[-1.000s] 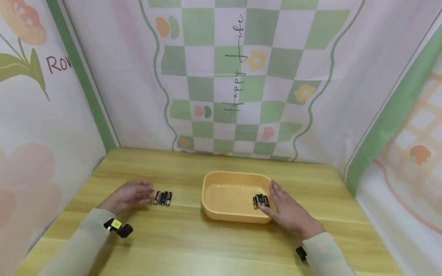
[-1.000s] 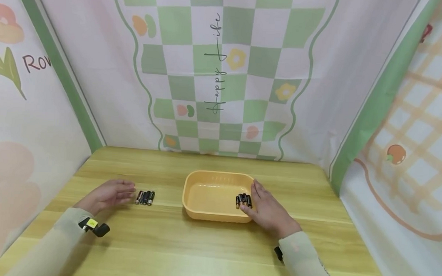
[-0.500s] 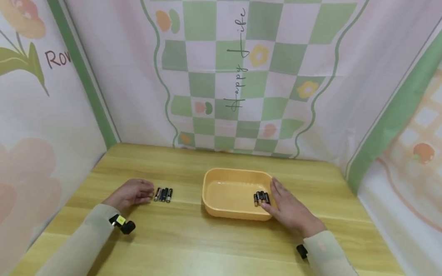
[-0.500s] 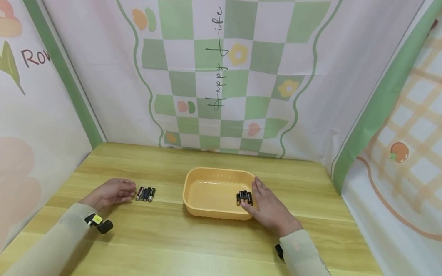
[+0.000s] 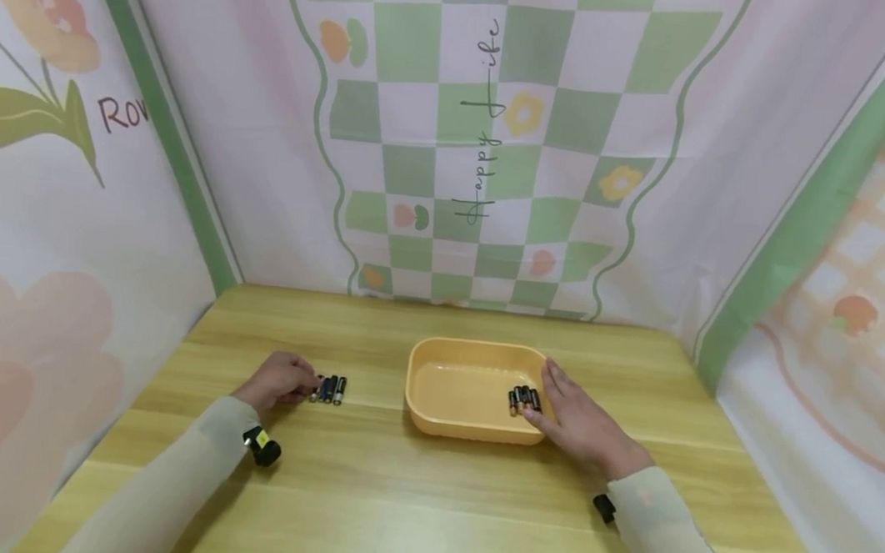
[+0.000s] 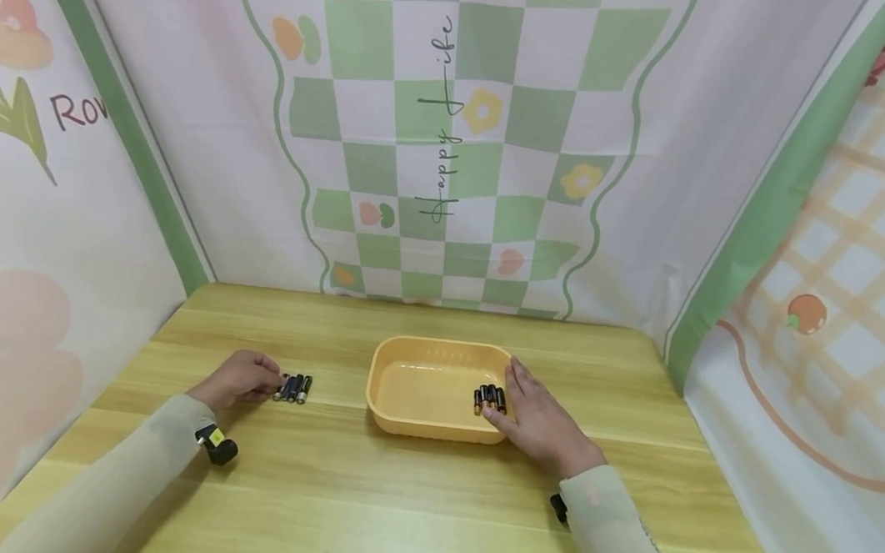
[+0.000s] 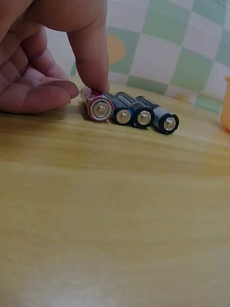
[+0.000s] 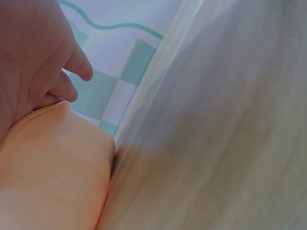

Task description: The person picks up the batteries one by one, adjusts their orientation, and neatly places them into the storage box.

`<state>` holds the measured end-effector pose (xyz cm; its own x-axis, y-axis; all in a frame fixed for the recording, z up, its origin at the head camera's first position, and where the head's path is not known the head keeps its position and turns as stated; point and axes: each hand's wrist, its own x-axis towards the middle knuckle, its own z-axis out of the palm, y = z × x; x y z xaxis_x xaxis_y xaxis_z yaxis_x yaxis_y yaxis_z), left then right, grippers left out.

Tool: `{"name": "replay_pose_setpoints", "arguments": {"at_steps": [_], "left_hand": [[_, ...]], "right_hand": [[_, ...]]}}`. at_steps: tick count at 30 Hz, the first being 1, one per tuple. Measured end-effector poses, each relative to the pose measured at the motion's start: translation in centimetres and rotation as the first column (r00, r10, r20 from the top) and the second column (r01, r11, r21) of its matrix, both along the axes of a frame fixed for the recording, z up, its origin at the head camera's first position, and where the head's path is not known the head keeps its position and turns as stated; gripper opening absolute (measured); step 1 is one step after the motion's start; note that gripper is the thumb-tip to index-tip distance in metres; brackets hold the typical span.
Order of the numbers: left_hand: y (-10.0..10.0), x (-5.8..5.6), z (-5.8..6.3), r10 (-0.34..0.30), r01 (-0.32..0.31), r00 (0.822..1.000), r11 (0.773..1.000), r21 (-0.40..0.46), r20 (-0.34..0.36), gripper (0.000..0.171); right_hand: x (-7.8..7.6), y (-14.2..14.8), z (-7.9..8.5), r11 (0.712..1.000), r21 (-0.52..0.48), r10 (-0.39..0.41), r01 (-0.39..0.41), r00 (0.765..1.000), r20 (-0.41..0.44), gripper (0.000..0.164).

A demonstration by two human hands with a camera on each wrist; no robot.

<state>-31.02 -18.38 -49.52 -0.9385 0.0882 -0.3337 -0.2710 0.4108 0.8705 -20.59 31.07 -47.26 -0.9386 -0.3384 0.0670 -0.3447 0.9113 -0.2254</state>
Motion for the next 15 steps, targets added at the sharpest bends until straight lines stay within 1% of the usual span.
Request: {"name": "replay_pose_setpoints", "arguments": {"at_steps": [8,11,15], "left_hand": [[0.4,-0.1,0.4,-0.011,0.008,0.999,0.996,-0.094,-0.039,0.015],[0.5,-0.1,0.8,-0.037,0.025,0.997,0.985,-0.173,-0.064,0.012],[0.7,0.1,1.2,-0.067,0.044,0.995,0.963,-0.267,-0.077,0.01]], "right_hand": [[-0.2,0.2,-0.3,1.0,-0.012,0.003,-0.003,1.0,-0.024,0.089],[-0.2,0.2,-0.3,1.0,-0.013,0.001,-0.001,1.0,-0.016,0.089],[-0.1,0.1,-0.2,1.0,-0.022,-0.001,0.001,1.0,0.002,0.09]]}}
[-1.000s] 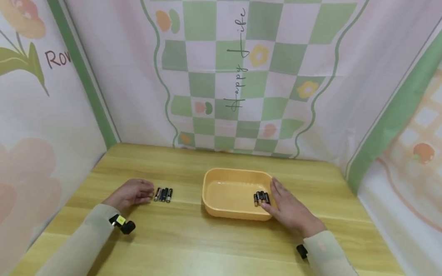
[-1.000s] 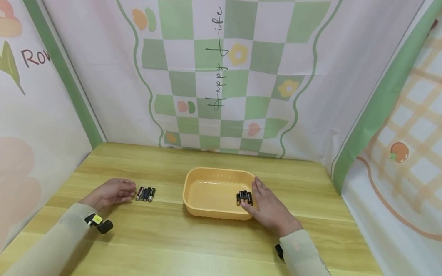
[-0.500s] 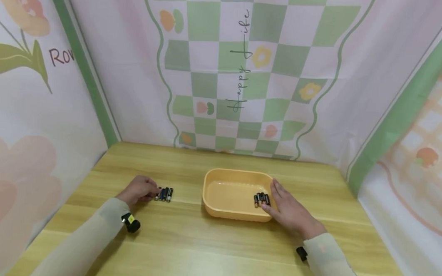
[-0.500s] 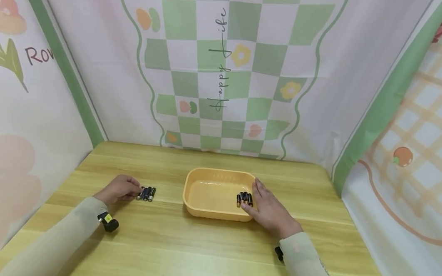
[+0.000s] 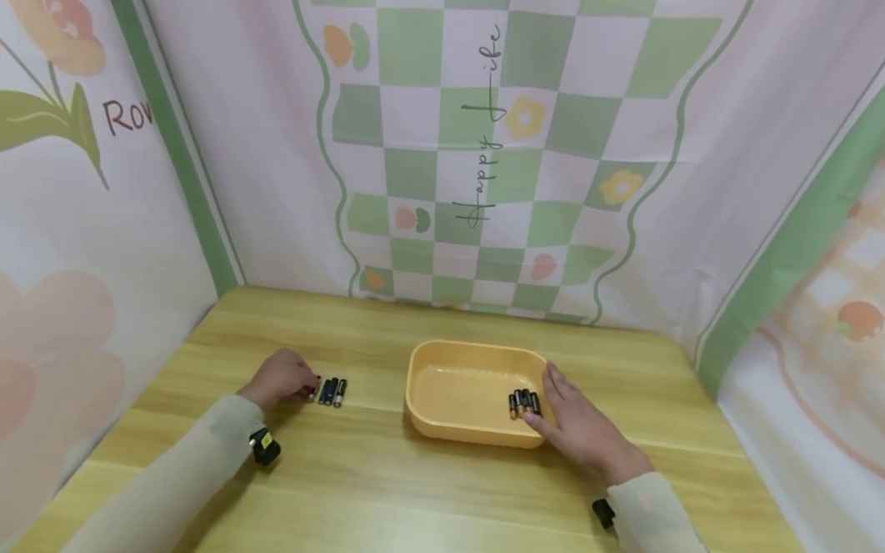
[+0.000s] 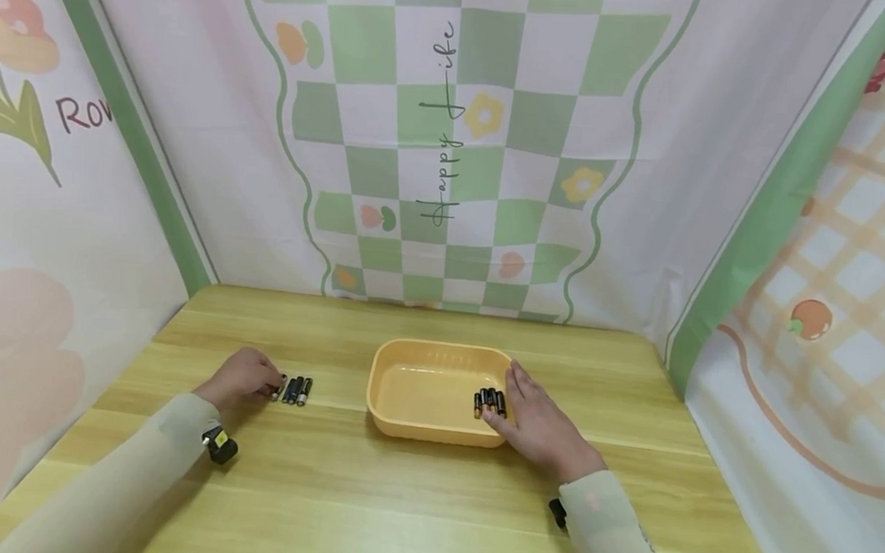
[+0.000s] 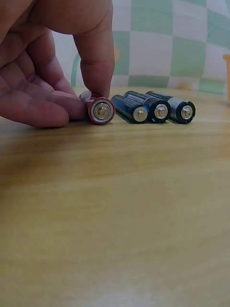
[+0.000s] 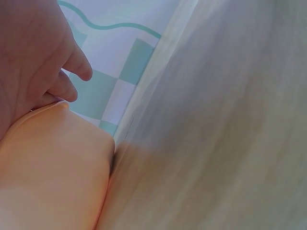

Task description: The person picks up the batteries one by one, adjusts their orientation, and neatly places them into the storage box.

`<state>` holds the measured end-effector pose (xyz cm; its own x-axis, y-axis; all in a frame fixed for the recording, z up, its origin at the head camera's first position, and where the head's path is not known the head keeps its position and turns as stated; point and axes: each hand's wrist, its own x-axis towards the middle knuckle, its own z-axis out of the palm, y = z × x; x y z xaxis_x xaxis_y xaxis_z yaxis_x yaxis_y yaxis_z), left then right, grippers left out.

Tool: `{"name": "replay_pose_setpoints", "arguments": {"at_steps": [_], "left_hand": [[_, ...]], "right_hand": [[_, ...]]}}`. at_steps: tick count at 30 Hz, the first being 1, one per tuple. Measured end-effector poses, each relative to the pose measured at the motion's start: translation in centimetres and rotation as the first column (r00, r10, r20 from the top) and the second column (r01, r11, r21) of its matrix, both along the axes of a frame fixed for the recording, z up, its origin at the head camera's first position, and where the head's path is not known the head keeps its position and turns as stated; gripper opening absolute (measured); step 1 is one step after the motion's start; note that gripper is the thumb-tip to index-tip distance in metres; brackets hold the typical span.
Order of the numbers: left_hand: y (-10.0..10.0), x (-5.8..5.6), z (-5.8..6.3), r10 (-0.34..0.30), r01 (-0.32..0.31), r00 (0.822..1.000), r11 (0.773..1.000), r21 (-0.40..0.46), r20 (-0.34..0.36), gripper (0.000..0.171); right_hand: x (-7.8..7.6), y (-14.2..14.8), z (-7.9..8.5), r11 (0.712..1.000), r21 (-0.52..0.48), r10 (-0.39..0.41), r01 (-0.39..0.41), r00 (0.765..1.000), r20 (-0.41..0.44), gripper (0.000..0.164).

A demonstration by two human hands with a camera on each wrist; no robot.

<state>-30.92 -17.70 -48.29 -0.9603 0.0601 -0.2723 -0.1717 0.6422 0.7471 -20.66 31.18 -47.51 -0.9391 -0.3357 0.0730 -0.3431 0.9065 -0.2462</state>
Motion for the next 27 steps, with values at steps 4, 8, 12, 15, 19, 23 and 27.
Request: {"name": "replay_pose_setpoints", "arguments": {"at_steps": [4,8,12,15,19,23,27], "left_hand": [[0.1,0.1,0.0,-0.016,0.016,1.0,0.999,-0.033,0.01,0.01],[0.2,0.1,0.0,-0.03,0.031,1.0,0.998,-0.061,0.006,0.011],[0.4,0.3,0.3,-0.039,0.037,0.999,0.994,-0.099,-0.017,0.013],[0.5,0.3,0.5,-0.055,0.05,0.998,0.99,-0.135,-0.029,0.014],[0.1,-0.2,0.3,-0.063,0.057,0.998,0.983,-0.175,-0.029,0.014],[-0.3,-0.5,0.1,-0.062,0.057,0.998,0.983,-0.177,-0.025,0.012],[-0.5,-0.6,0.0,-0.075,0.071,0.997,0.988,-0.141,-0.028,0.01]], "right_hand": [[0.1,0.0,0.0,1.0,-0.011,-0.001,0.001,1.0,-0.003,0.089],[0.1,0.1,0.1,1.0,-0.008,-0.001,0.001,1.0,-0.02,0.088],[0.0,0.1,0.2,1.0,-0.008,0.004,-0.004,1.0,-0.014,0.089],[-0.1,0.1,0.1,1.0,-0.007,0.003,-0.003,1.0,-0.002,0.089],[-0.1,0.1,0.0,1.0,-0.009,-0.003,0.003,1.0,0.005,0.089],[-0.1,0.1,-0.1,1.0,-0.016,0.001,-0.001,1.0,0.002,0.09],[-0.1,0.1,-0.1,1.0,-0.014,-0.001,0.001,1.0,-0.002,0.089]]}}
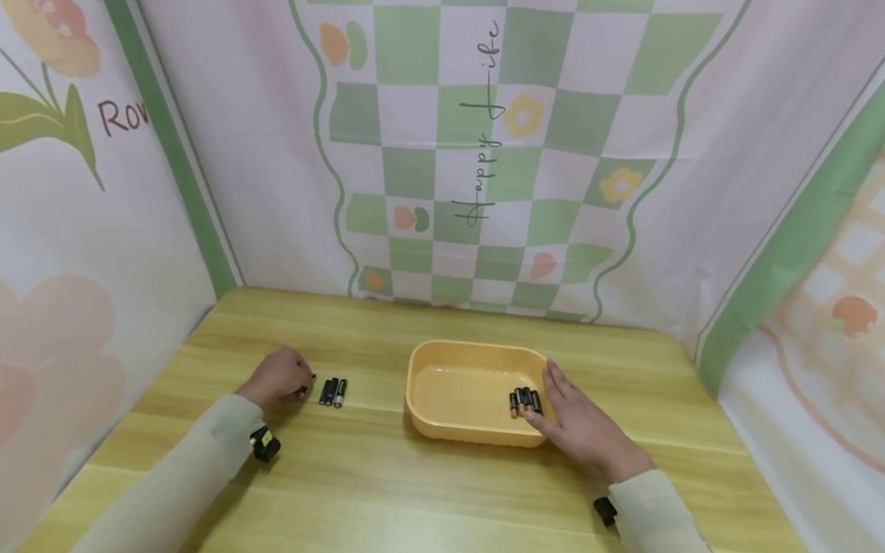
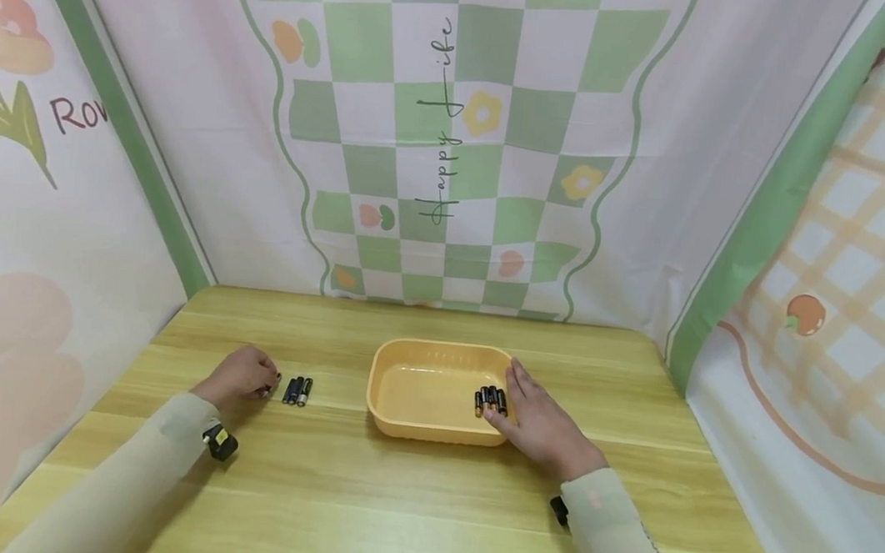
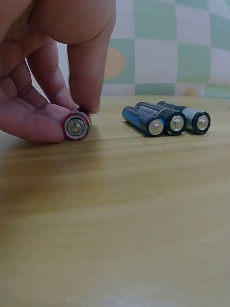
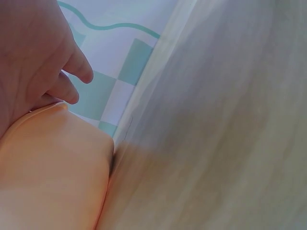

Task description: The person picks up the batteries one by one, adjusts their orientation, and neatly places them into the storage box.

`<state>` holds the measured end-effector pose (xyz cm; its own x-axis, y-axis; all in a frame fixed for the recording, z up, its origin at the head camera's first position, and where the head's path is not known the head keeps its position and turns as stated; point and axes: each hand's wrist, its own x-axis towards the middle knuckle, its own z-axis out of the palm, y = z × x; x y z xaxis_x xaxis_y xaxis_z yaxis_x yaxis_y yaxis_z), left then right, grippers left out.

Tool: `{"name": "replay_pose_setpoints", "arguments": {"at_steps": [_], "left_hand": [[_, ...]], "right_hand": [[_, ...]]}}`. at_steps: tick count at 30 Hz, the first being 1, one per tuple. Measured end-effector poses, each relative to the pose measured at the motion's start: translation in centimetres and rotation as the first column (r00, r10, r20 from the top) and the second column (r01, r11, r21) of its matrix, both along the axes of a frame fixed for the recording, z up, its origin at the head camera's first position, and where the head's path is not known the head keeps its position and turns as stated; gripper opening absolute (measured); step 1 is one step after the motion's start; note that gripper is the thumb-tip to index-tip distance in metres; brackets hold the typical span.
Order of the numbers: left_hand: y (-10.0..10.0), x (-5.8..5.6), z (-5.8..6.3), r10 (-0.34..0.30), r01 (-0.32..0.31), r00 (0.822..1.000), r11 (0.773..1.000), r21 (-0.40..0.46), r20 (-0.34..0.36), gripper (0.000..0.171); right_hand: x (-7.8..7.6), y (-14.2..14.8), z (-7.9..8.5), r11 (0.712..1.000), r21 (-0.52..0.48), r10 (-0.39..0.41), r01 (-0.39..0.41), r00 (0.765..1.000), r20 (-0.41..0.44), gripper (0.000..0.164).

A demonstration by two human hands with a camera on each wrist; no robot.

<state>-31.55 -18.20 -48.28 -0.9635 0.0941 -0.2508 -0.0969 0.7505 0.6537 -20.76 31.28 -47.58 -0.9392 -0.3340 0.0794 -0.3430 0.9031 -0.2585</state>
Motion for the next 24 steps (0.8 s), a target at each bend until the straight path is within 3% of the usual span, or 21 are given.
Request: {"name": "replay_pose_setpoints", "arguments": {"at_steps": [6,8,10,12,14,15,17,18,21,24], "left_hand": [[-0.8,-0.2,-0.4,-0.026,0.026,1.0,0.99,0.141,-0.002,0.016],[-1.3,-0.3,-0.5,-0.041,0.037,0.999,0.977,0.212,0.014,0.02],[-2.0,-0.4,-0.5,-0.057,0.04,0.997,0.949,0.313,0.047,0.025],[-2.9,-0.5,-0.5,-0.072,0.016,0.992,0.885,0.465,0.103,0.031],[-4.0,-0.6,-0.4,-0.08,-0.037,0.984,0.787,0.616,0.161,0.036],[-4.6,-0.6,-0.5,-0.084,-0.07,0.978,0.726,0.684,0.189,0.039],[-5.5,-0.6,-0.4,-0.09,-0.129,0.968,0.618,0.775,0.233,0.042],[-5.9,-0.6,-0.5,-0.095,-0.147,0.965,0.581,0.8,0.246,0.043],[-6.4,-0.7,-0.6,-0.122,-0.163,0.957,0.531,0.831,0.265,0.046],[-6.3,-1.0,-0.9,-0.14,-0.166,0.951,0.524,0.835,0.277,0.047]], "right_hand": [[0.0,0.0,-0.1,1.0,-0.001,-0.004,0.004,1.0,0.015,0.089],[0.0,0.0,-0.1,1.0,-0.002,-0.003,0.003,1.0,0.017,0.089],[0.0,0.0,-0.2,1.0,0.0,-0.001,0.001,1.0,0.016,0.089],[0.0,-0.1,-0.3,1.0,0.003,0.001,-0.001,1.0,0.017,0.089],[0.0,-0.1,-0.3,1.0,-0.003,0.002,-0.002,1.0,0.018,0.089],[0.0,-0.1,-0.3,1.0,-0.004,0.004,-0.004,1.0,0.017,0.089],[0.0,-0.2,-0.3,1.0,-0.004,0.008,-0.008,1.0,0.019,0.089],[0.0,-0.2,-0.3,1.0,-0.003,0.011,-0.011,1.0,0.016,0.089],[-0.2,-0.1,-0.2,1.0,0.004,0.008,-0.008,1.0,0.011,0.089],[-0.4,0.0,0.0,1.0,0.006,0.005,-0.005,1.0,0.012,0.088]]}}
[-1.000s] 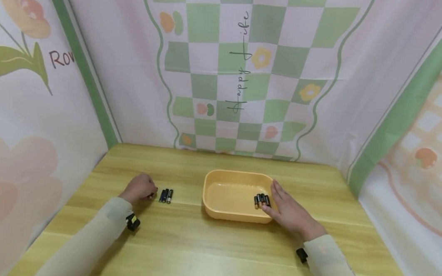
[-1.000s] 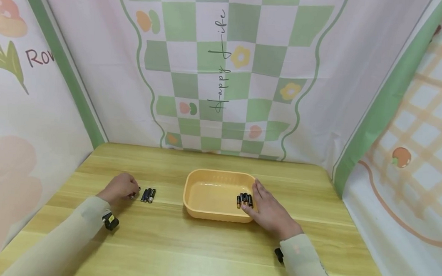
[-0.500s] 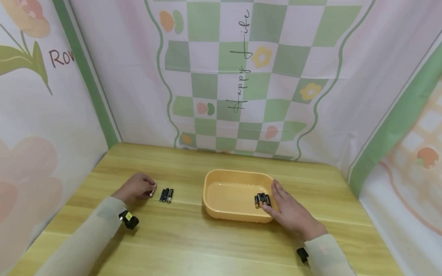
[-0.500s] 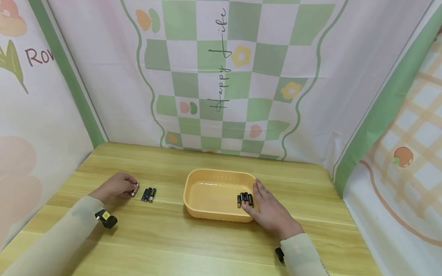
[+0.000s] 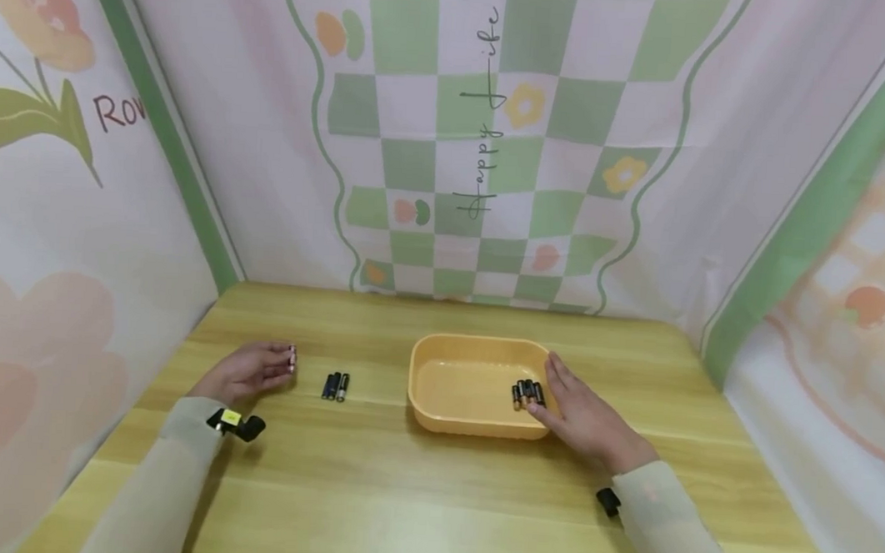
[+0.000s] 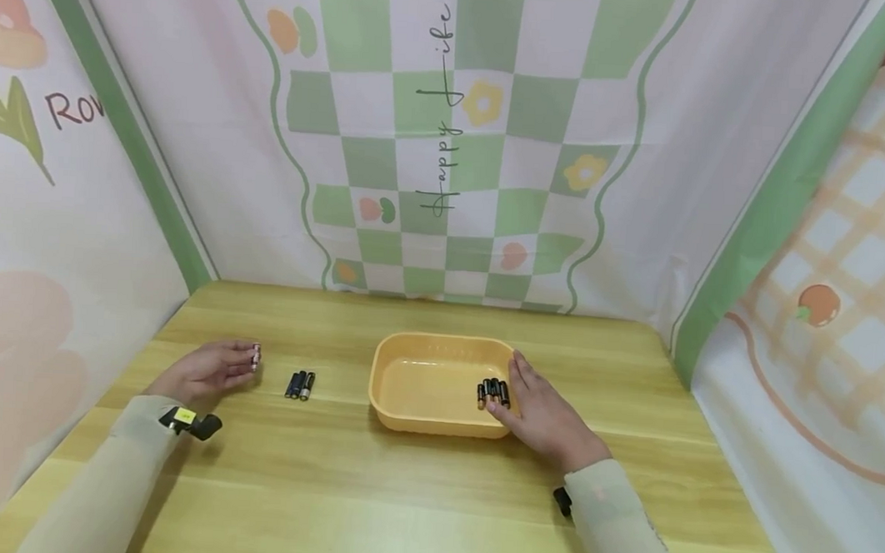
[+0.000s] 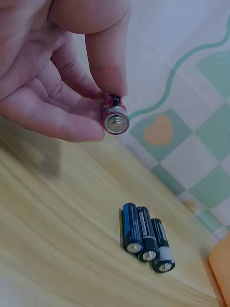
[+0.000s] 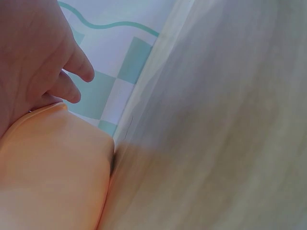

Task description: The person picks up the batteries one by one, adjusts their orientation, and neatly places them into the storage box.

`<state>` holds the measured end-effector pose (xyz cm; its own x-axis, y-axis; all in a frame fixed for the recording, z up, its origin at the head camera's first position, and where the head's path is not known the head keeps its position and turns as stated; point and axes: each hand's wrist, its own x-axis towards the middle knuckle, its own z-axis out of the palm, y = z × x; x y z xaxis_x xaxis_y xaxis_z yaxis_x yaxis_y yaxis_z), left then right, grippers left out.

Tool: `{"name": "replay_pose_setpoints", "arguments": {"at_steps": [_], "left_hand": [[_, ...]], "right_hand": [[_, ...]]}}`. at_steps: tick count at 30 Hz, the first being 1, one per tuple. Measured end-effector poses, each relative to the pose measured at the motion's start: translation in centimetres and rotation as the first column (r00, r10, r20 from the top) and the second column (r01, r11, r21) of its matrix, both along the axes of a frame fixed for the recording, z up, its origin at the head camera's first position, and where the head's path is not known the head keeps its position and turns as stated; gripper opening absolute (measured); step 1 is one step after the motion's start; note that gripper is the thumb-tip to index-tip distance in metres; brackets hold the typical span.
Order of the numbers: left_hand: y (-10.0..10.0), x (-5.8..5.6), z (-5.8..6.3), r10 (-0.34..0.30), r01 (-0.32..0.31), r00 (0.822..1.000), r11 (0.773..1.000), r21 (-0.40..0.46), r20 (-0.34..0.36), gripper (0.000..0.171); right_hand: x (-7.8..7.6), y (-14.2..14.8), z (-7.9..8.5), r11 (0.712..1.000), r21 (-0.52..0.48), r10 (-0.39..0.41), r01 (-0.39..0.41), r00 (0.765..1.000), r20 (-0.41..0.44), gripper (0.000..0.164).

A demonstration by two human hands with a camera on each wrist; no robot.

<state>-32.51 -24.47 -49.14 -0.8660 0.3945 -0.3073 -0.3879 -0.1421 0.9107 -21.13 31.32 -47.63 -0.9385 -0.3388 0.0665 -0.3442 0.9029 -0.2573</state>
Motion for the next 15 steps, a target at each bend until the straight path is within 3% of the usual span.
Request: {"name": "replay_pose_setpoints", "arguments": {"at_steps": [7,15], "left_hand": [[1.3,-0.6,-0.2,-0.026,0.026,0.999,1.0,-0.015,-0.038,0.046],[2.6,-0.1,0.3,-0.031,0.029,0.999,0.998,-0.054,-0.032,0.052]], "right_hand": [[-0.3,0.2,0.5,1.0,0.004,0.001,-0.002,1.0,0.003,0.09],[0.0,0.0,0.2,1.0,-0.012,-0.005,0.005,1.0,0.014,0.089]]}}
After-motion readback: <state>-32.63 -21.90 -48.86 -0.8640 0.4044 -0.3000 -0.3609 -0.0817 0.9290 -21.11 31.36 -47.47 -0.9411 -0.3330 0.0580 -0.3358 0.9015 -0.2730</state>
